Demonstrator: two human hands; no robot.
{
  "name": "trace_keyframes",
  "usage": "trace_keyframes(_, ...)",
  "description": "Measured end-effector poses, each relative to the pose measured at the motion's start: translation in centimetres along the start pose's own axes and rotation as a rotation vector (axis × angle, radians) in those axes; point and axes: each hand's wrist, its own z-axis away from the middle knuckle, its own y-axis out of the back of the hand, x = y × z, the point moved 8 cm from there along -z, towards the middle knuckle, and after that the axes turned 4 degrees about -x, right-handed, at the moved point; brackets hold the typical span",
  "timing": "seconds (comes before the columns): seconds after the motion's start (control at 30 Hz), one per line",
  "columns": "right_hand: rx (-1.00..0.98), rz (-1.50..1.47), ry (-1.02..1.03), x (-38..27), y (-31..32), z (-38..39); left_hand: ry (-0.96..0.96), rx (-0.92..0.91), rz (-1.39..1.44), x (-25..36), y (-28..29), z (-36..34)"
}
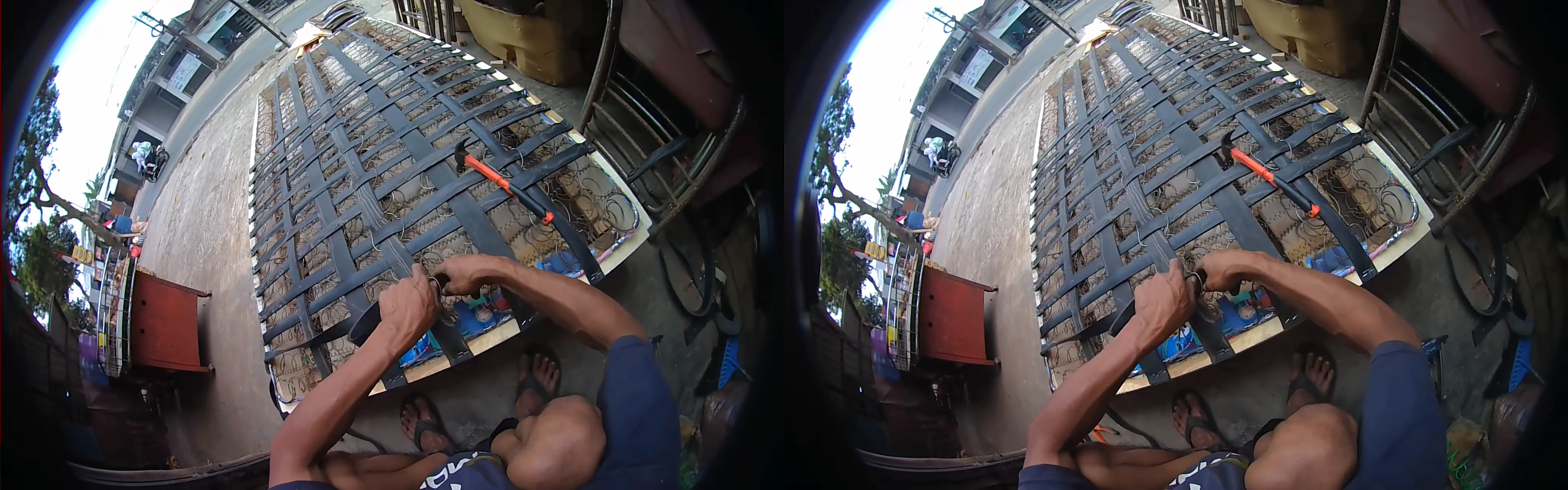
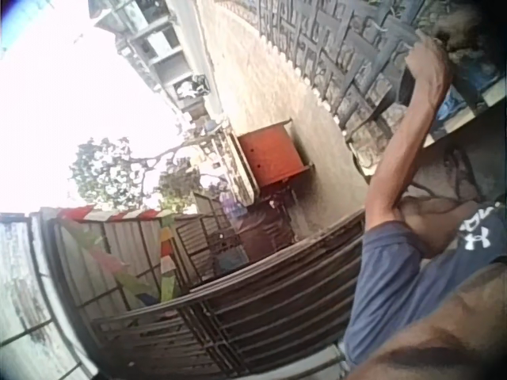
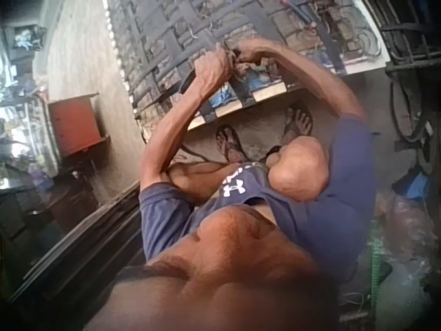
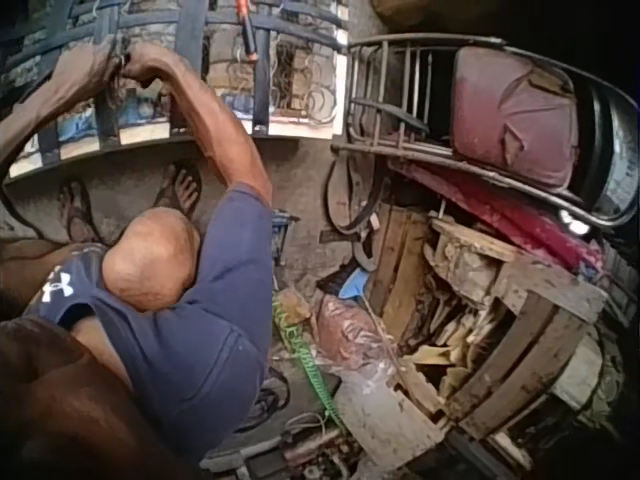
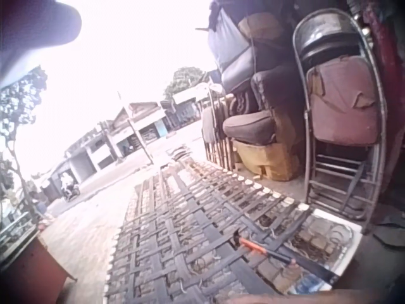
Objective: The person repairs a spring bed frame by cutting rubber straps with a knife, weaving them across the frame springs by hand, and securing the straps to the frame using a pneumatic staple gun.
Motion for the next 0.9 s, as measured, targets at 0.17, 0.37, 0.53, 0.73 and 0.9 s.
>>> trace_keyframes(0.17,0.172,0.323,-0.019,-1.7,1.2,1.7,-0.035,0.001,0.069,-0.3,2.5,1.5)
trace_keyframes(0.37,0.139,0.199,-0.043,-1.9,3.1,3.1,-0.025,0.431,0.063,-6.1,12.9,2.2)
trace_keyframes(0.53,0.208,0.265,-0.046,-0.8,3.3,2.9,-0.180,0.101,0.352,-9.8,10.9,4.8)
trace_keyframes(0.73,0.189,0.238,-0.143,-2.5,3.2,3.5,-0.617,-0.285,0.504,-8.1,6.7,7.0)
trace_keyframes(0.9,0.112,0.227,-0.153,-3.0,4.2,3.5,-0.697,-0.266,0.318,-3.5,8.1,6.3)
